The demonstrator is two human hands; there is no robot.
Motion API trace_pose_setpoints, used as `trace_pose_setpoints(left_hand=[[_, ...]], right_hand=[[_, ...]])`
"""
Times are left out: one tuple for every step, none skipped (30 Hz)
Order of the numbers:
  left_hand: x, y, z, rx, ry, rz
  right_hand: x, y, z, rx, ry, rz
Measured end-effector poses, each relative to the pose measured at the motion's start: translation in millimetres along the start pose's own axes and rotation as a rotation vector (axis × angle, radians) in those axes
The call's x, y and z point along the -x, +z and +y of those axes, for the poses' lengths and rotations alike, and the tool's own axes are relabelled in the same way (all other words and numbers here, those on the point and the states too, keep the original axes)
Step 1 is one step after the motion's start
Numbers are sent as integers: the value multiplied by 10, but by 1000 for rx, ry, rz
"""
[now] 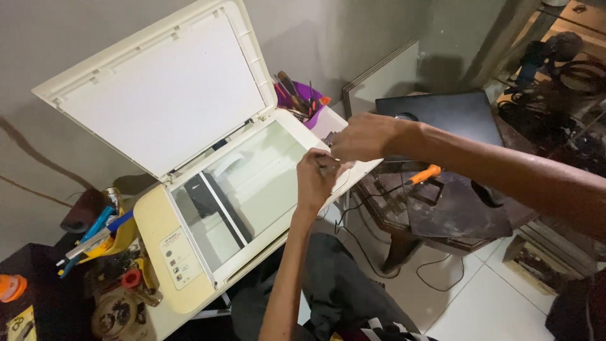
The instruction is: Disassembling and inspecting the internal scanning mechanism and electronic components of a printer on a repair bench.
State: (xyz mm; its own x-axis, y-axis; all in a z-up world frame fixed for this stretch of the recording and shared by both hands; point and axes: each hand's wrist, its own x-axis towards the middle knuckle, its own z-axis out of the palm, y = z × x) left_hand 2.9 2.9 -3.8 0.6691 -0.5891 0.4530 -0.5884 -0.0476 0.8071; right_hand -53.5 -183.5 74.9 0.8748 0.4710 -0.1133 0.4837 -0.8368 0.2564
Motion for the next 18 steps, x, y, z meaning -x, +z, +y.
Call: trace_pose_setpoints(left_hand=[[11,15,-28,-2,3,0],[24,29,-59,-10,-30,-1],[38,44,-91,-19,-64,-2],[41,58,-125,-21,-62,-4],[44,71,-160,-3,-65,-11],[37,89,-193,16,-67,-17],[14,89,-207,16,-64,-17],[11,90,-223,41,-75,-14],[10,90,-239,66,-85,-11],[8,85,-209,67,-84,-8],[6,80,-176,-23,-43,-10],[-1,72,-140,-114,-1,-13],[12,70,-133,-115,2,-12],[14,66,-129,-52,-67,-2],[16,58,-129,11,-135,8],[6,48,-119,9,-137,15],[-2,33,-114,10,-131,1],[0,1,-118,7,-128,-10]], right_hand=[[23,-128,-62,2,1,3],[44,-255,-126,232,-106,16],[65,-380,-192,462,-212,28],[51,-310,-166,462,-210,30],[36,-239,-140,486,-246,2],[22,-175,-104,512,-282,-27],[51,-340,-104,514,-281,-27],[80,-497,-116,86,-20,-93],[107,-654,-131,-342,240,-156],[118,-630,-134,-339,239,-156],[131,-608,-137,-465,390,-183],[147,-588,-139,-591,542,-206],[116,-484,-110,-590,542,-203],[76,-385,-69,-630,526,-186],[29,-286,-29,-669,509,-168],[16,-229,-13,-666,502,-169],[-4,-170,1,-701,469,-149],[-48,-108,8,-735,430,-130]])
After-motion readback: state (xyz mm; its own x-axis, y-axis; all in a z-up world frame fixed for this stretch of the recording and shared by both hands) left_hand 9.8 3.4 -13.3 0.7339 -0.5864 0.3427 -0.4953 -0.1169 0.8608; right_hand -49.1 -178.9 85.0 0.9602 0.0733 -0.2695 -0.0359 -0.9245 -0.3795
